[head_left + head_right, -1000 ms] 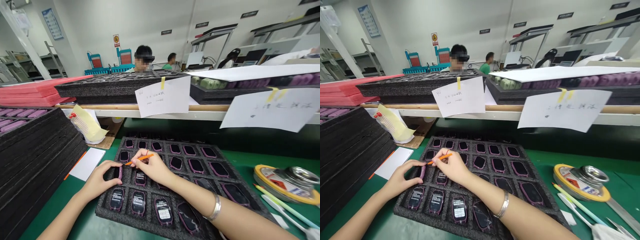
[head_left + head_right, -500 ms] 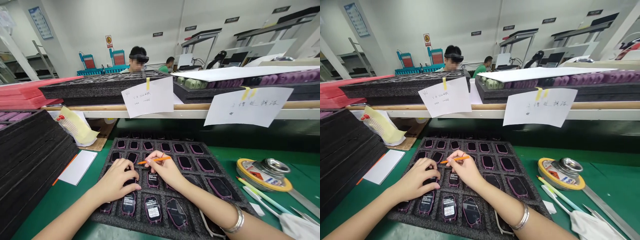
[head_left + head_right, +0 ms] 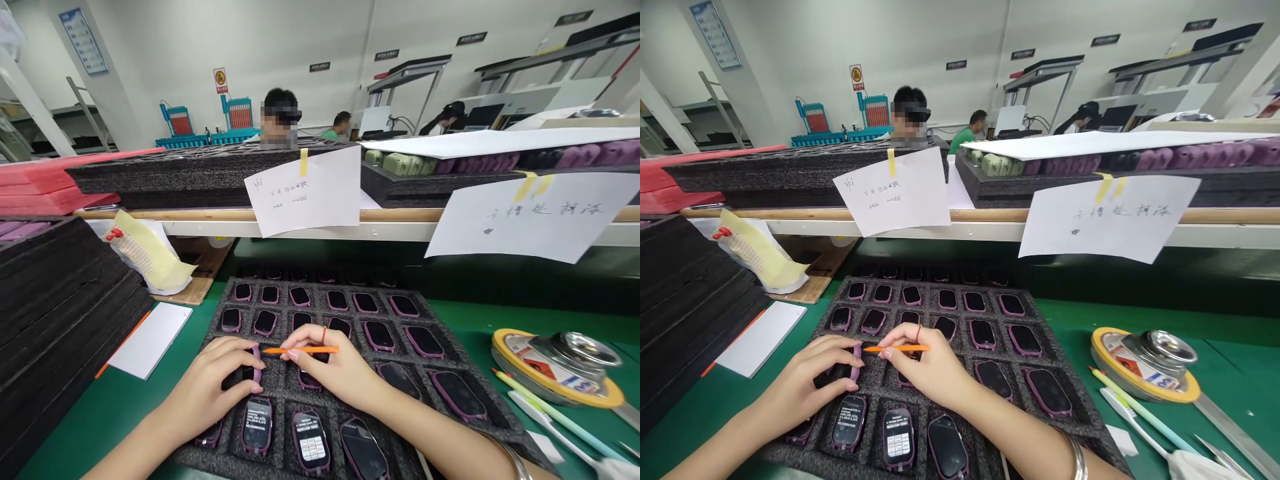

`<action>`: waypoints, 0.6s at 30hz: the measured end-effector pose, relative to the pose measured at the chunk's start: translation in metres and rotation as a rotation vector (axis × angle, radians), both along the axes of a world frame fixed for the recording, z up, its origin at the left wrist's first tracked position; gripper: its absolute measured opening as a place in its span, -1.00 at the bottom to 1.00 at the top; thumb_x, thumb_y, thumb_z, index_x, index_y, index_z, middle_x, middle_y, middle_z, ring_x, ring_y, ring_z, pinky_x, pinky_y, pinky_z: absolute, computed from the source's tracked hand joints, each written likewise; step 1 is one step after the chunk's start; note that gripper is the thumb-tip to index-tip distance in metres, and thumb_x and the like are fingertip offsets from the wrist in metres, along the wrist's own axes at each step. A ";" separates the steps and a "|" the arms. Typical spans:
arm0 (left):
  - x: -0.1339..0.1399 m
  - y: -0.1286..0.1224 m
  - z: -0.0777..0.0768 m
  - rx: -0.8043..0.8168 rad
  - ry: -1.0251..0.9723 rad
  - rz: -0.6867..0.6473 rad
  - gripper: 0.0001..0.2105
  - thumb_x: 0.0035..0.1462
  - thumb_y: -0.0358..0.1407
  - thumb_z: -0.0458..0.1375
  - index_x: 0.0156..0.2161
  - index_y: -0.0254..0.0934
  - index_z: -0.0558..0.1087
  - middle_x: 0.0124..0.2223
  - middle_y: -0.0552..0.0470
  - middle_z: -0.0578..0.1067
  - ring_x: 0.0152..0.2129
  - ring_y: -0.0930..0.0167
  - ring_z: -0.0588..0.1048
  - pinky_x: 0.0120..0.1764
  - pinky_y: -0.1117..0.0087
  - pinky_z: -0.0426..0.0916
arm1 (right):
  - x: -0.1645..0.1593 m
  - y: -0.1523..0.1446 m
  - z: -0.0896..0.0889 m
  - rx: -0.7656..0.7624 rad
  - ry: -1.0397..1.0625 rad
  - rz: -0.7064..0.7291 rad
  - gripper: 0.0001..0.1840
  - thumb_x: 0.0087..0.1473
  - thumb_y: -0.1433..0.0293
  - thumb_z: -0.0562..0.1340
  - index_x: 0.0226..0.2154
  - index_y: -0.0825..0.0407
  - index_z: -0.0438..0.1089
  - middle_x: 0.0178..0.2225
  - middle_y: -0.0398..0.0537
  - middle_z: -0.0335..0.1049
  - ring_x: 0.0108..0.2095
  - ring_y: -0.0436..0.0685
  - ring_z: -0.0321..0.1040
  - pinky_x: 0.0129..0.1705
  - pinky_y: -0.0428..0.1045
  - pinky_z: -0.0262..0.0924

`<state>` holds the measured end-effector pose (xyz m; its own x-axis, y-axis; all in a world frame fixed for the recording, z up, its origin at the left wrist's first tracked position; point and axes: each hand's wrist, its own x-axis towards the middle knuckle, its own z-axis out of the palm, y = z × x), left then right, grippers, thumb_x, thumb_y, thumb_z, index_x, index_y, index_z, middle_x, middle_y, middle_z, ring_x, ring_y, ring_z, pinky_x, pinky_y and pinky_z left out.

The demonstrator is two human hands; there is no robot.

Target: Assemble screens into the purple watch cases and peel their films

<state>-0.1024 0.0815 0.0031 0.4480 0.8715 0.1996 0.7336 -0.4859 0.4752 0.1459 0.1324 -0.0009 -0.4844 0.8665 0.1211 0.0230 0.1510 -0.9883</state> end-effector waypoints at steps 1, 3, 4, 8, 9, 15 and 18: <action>0.000 0.000 0.000 0.002 0.001 -0.004 -0.84 0.26 -0.23 0.20 -0.05 -0.03 0.49 0.09 -0.01 0.50 0.07 0.21 0.44 0.12 0.08 0.32 | 0.000 -0.001 0.000 0.009 -0.016 0.010 -0.84 0.09 0.29 0.30 -0.30 0.01 0.55 -0.32 -0.05 0.58 -0.30 0.13 0.50 -0.22 0.01 0.35; 0.001 -0.001 0.002 -0.011 0.003 -0.010 -0.84 0.27 -0.25 0.18 -0.05 -0.03 0.47 0.10 -0.01 0.50 0.08 0.23 0.43 0.10 0.11 0.33 | 0.000 -0.002 0.001 0.033 -0.050 0.028 -0.83 0.09 0.30 0.30 -0.28 0.00 0.57 -0.31 -0.05 0.60 -0.30 0.13 0.50 -0.21 0.01 0.35; 0.002 -0.002 0.003 -0.025 0.003 -0.011 -0.84 0.28 -0.26 0.18 -0.05 -0.04 0.46 0.10 0.00 0.49 0.08 0.24 0.43 0.11 0.12 0.33 | 0.000 -0.003 0.001 0.046 -0.063 0.036 -0.83 0.09 0.31 0.30 -0.27 0.00 0.58 -0.30 -0.06 0.60 -0.29 0.12 0.51 -0.19 0.01 0.35; 0.002 -0.003 0.006 -0.096 -0.028 0.045 -0.73 0.23 -0.25 0.23 0.02 -0.04 0.34 0.08 0.05 0.50 0.06 0.29 0.44 0.09 0.17 0.34 | -0.001 -0.003 0.002 0.068 -0.081 0.039 -0.84 0.09 0.32 0.31 -0.28 0.00 0.58 -0.31 -0.08 0.61 -0.27 0.12 0.52 -0.12 0.01 0.36; 0.003 -0.003 0.006 -0.107 -0.033 0.069 -0.67 0.22 -0.24 0.25 0.04 -0.03 0.30 0.08 0.07 0.50 0.06 0.30 0.45 0.09 0.17 0.34 | -0.001 -0.003 0.002 0.073 -0.082 0.037 -0.85 0.09 0.32 0.31 -0.28 0.00 0.58 -0.31 -0.08 0.61 -0.26 0.12 0.52 -0.12 0.02 0.36; 0.002 -0.001 0.003 -0.115 -0.018 0.089 -0.61 0.20 -0.23 0.26 0.09 0.00 0.27 0.09 0.10 0.49 0.07 0.30 0.45 0.11 0.17 0.34 | -0.001 -0.005 0.000 0.088 -0.074 0.051 -0.87 0.11 0.35 0.29 -0.29 0.01 0.56 -0.30 -0.08 0.62 -0.24 0.11 0.54 -0.09 0.02 0.37; 0.002 -0.001 0.002 -0.103 -0.019 0.091 -0.61 0.20 -0.23 0.26 0.09 0.01 0.27 0.09 0.11 0.49 0.07 0.30 0.45 0.12 0.16 0.34 | -0.001 -0.005 -0.002 0.084 -0.061 0.049 -0.88 0.13 0.36 0.28 -0.31 0.02 0.55 -0.30 -0.08 0.62 -0.24 0.11 0.55 -0.10 0.01 0.37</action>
<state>-0.1005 0.0806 0.0055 0.3636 0.9245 0.1144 0.7628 -0.3659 0.5331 0.1448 0.1273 -0.0026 -0.5344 0.8298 0.1609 0.0735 0.2353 -0.9691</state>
